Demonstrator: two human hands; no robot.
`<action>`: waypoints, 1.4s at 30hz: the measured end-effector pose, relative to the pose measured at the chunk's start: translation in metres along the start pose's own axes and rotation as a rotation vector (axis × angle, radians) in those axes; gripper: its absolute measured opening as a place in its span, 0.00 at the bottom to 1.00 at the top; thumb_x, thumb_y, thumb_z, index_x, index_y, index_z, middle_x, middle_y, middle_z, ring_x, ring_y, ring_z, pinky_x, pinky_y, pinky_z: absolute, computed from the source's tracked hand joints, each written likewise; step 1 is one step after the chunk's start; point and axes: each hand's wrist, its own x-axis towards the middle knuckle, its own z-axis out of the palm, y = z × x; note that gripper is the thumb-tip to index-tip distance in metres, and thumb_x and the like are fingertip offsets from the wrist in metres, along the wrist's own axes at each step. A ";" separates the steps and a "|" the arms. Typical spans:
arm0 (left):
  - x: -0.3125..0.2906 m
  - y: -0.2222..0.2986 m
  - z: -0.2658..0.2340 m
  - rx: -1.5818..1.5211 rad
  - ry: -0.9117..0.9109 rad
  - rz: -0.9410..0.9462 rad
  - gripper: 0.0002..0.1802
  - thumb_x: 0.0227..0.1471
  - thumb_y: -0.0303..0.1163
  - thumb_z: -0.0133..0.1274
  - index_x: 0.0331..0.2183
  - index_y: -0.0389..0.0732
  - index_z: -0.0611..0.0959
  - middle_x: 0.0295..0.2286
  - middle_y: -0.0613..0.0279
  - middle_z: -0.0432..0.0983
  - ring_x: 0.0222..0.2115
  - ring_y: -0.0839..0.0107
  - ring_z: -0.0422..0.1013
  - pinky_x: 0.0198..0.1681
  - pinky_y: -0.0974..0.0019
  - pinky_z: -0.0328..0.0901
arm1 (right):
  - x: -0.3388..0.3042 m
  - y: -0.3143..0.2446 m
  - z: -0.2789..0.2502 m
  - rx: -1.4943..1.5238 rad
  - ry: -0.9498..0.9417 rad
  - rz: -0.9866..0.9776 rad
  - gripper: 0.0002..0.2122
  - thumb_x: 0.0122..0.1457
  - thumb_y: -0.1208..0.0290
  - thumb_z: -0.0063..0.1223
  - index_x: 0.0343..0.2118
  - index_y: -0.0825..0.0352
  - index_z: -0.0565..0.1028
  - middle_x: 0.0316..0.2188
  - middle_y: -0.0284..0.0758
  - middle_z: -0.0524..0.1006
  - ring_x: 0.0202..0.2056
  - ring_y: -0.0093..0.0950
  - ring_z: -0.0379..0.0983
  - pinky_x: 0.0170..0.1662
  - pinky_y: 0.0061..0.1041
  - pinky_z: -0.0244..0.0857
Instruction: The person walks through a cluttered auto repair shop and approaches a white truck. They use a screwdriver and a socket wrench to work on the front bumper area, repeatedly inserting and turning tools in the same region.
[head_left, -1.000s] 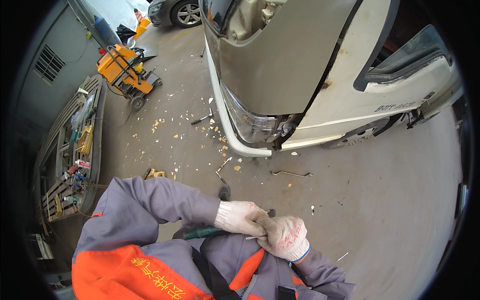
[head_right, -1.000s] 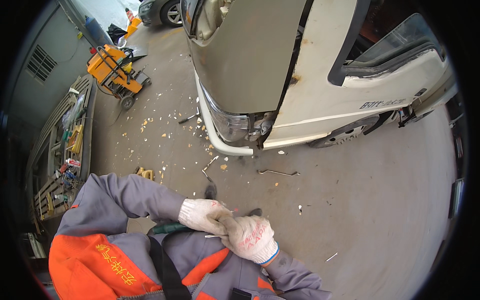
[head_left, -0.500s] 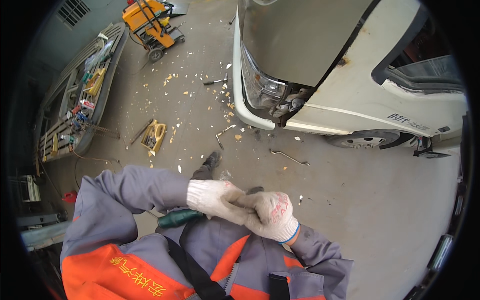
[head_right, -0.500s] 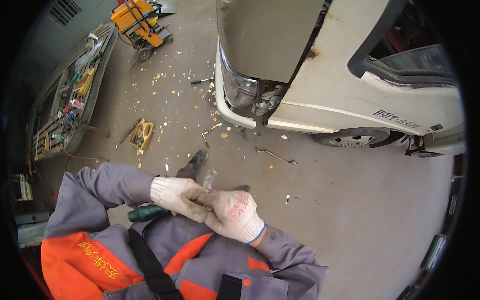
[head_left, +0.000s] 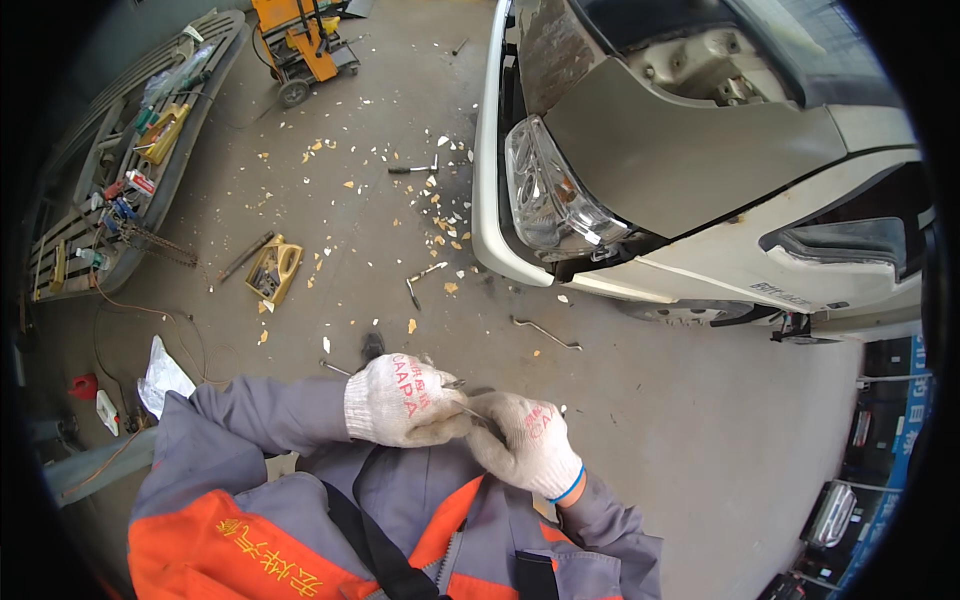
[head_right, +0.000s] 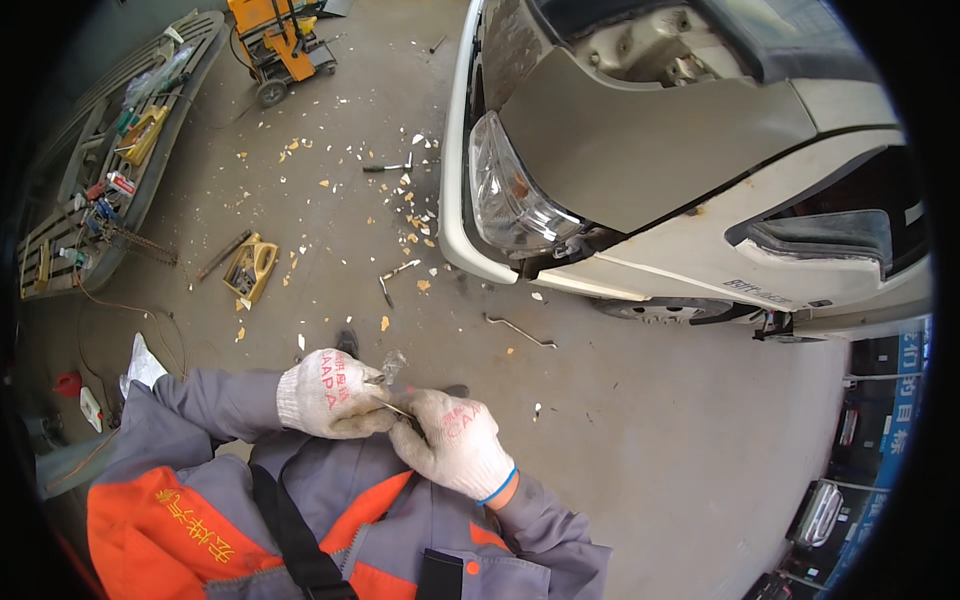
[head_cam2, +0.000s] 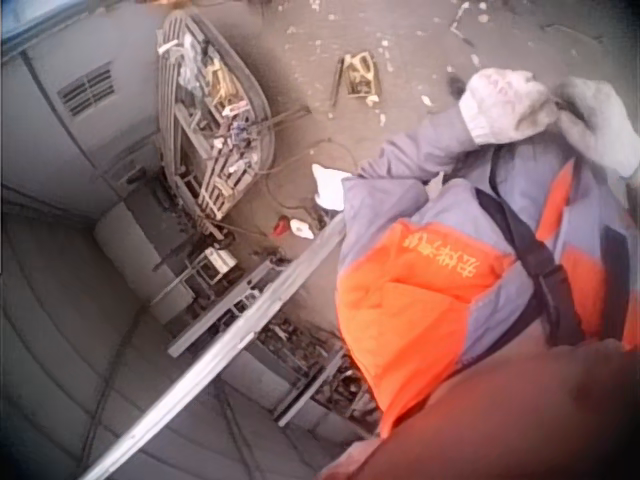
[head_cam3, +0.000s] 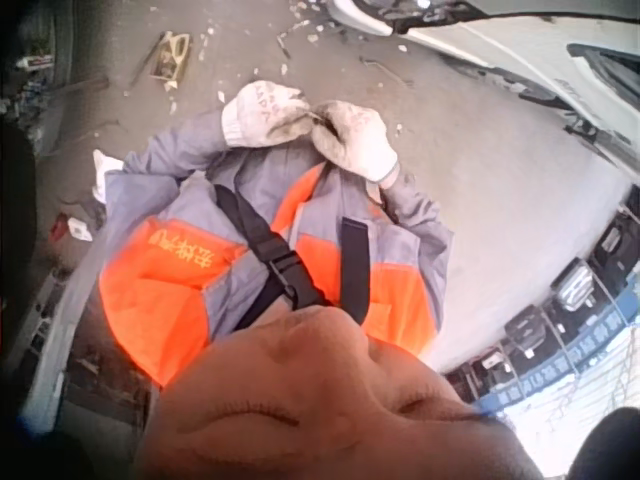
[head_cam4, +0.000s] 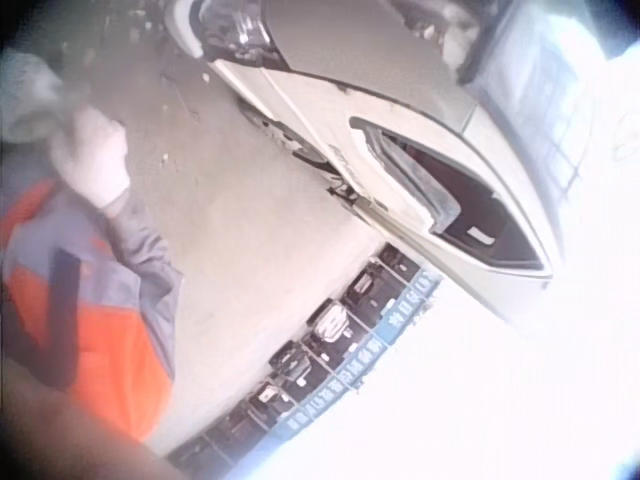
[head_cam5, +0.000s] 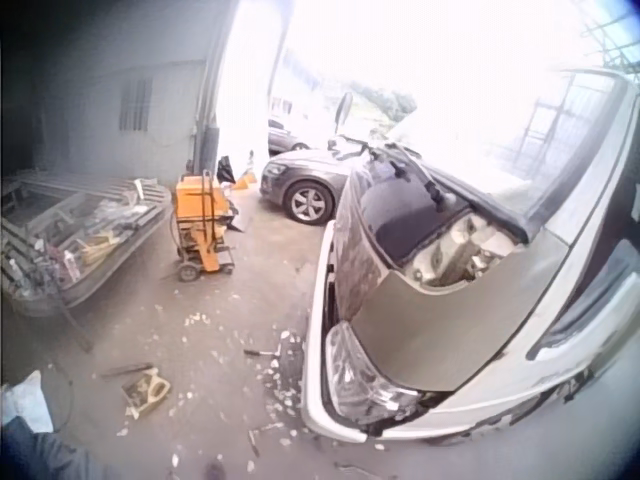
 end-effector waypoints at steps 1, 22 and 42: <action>-0.007 -0.005 -0.005 -0.010 0.003 0.033 0.12 0.56 0.45 0.55 0.29 0.48 0.81 0.23 0.59 0.75 0.24 0.56 0.76 0.26 0.57 0.70 | 0.006 -0.004 0.002 0.004 -0.047 -0.020 0.08 0.52 0.72 0.60 0.35 0.67 0.79 0.25 0.41 0.78 0.25 0.43 0.76 0.30 0.36 0.71; -0.004 -0.001 -0.020 -0.921 -0.144 -0.026 0.12 0.59 0.34 0.50 0.31 0.35 0.81 0.25 0.62 0.78 0.24 0.71 0.74 0.26 0.66 0.69 | 0.008 -0.031 0.006 0.636 -0.016 -0.073 0.02 0.53 0.82 0.55 0.29 0.72 0.77 0.16 0.36 0.75 0.18 0.27 0.76 0.22 0.27 0.68; 0.040 -0.008 -0.048 -0.601 -0.082 -0.290 0.16 0.63 0.40 0.51 0.36 0.35 0.83 0.26 0.59 0.81 0.28 0.69 0.77 0.32 0.63 0.70 | 0.028 0.003 -0.038 0.472 0.024 0.158 0.08 0.63 0.73 0.53 0.32 0.73 0.77 0.17 0.34 0.75 0.20 0.20 0.72 0.24 0.25 0.65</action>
